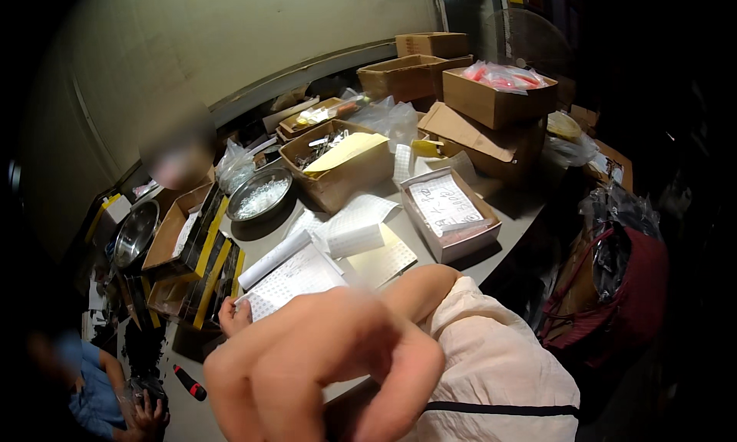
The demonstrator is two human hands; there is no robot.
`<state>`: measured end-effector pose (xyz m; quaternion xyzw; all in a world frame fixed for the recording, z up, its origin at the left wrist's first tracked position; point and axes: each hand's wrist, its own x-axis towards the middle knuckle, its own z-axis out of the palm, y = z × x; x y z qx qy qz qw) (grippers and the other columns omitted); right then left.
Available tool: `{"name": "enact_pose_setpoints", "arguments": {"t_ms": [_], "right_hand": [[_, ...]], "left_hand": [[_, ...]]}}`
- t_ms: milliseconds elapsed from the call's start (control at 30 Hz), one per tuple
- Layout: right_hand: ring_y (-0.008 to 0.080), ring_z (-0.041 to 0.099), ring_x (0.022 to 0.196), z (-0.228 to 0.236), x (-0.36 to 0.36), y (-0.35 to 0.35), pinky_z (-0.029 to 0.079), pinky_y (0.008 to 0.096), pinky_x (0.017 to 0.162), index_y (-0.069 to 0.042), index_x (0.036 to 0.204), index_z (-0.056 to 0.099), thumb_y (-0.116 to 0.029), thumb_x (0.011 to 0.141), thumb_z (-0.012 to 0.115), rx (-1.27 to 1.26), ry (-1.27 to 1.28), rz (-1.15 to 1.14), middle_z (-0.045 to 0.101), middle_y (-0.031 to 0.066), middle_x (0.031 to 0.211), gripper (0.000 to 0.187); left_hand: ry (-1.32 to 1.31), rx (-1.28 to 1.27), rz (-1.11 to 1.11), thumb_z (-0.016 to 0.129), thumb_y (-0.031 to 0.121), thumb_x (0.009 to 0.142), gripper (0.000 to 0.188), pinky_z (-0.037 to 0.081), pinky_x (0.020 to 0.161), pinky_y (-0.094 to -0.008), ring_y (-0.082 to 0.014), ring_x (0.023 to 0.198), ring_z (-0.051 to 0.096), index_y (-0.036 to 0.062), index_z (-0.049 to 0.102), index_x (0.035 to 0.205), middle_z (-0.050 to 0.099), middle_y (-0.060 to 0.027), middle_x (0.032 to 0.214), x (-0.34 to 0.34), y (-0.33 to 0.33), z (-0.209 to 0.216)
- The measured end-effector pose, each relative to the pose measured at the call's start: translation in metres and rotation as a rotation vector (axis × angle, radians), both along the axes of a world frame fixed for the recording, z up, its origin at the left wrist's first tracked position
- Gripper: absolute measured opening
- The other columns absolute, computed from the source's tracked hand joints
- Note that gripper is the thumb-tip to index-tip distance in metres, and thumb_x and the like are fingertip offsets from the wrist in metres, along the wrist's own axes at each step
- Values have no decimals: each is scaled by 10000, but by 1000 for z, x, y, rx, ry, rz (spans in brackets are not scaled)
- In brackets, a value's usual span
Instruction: The person repeatedly picks up sheets of small stickers, peels them off, and places them into a small box. They handle multiple sticker sheets and a yellow backing sheet, organizing them on a cluttered table.
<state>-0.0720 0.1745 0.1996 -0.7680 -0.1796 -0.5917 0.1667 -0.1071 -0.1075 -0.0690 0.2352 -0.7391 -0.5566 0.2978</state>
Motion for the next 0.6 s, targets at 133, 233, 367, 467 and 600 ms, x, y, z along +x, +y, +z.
{"name": "enact_pose_setpoints", "arguments": {"t_ms": [133,233,367,467,600], "right_hand": [[224,637,651,-4,-8,40,532,353,614,-13,727,657,-135,885,690,106,-20,-21,653,110,739,202],[215,610,681,-18,-12,64,485,316,578,12,806,666,-99,852,711,127,-129,-150,656,132,803,129],[181,592,674,-18,-16,56,470,289,572,13,917,688,-112,875,704,-118,-280,-159,640,116,791,133],[179,584,654,-2,-13,64,466,291,553,9,913,697,-116,887,697,-212,-259,-144,635,109,787,128],[211,583,672,3,-22,78,472,308,574,9,915,703,-127,926,643,-151,-194,-147,637,116,824,148]], "left_hand": [[94,-105,25,690,113,903,172,397,1061,-374,-259,1276,496,-4,670,1027,455,-165,1469,-3,6,-9],[102,18,-9,683,84,913,173,431,1020,-353,-235,1255,510,-16,655,1052,436,-158,1499,-10,6,-10],[101,63,18,655,61,937,217,475,944,-316,-212,1190,533,-60,628,1116,391,-137,1538,6,19,0],[37,162,-68,639,62,944,309,448,1019,-325,-248,1276,511,-92,595,1208,355,-137,1551,0,15,1],[109,95,-5,617,31,947,447,427,1065,-340,-273,1335,481,-118,487,1348,367,-156,1533,9,29,8]]}}
